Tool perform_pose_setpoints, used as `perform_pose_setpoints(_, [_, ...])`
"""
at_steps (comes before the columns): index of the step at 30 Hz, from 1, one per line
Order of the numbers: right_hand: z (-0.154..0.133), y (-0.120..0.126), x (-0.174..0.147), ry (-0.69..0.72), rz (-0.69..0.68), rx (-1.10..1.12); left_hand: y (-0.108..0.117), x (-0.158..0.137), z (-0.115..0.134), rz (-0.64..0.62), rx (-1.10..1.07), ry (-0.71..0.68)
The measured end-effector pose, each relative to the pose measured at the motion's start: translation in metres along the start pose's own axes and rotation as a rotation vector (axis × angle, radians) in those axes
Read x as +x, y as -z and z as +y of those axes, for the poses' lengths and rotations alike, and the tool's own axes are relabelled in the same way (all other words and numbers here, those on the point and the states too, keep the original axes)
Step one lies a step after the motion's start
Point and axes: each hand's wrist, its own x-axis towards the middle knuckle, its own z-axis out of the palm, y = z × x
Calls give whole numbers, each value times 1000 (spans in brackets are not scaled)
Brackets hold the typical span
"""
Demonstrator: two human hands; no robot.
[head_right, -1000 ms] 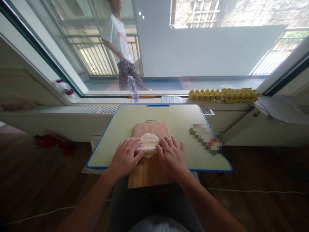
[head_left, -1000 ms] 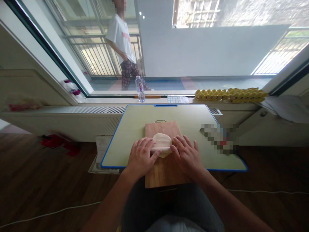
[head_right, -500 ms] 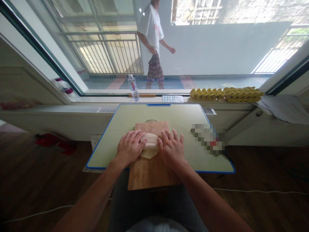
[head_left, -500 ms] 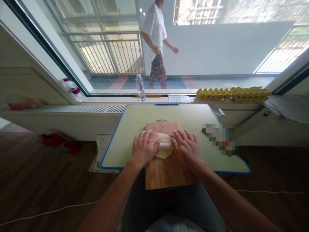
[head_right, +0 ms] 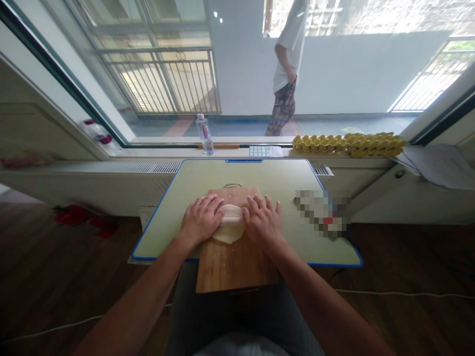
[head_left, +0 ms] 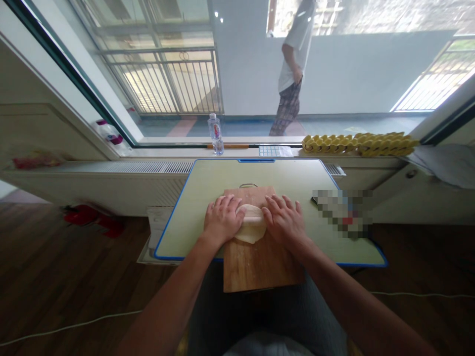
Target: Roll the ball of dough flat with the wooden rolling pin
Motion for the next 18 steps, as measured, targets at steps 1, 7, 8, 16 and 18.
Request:
perform_pose_setpoints(1, [0, 0, 1, -1, 0, 1, 0, 2, 0, -4, 2, 1])
perform_pose_setpoints(7, [3, -2, 9, 6, -9, 11, 0, 9, -2, -24, 9, -4])
perform_pose_setpoints(8, [4, -2, 10, 4, -13, 15, -1, 10, -2, -27, 12, -6])
perform_pose_setpoints(16, [4, 1, 18, -4, -51, 30, -3, 20, -4, -65, -16, 21])
perform_pose_setpoints(18, [4, 1, 20, -8, -61, 31, -4, 22, -5, -73, -23, 23])
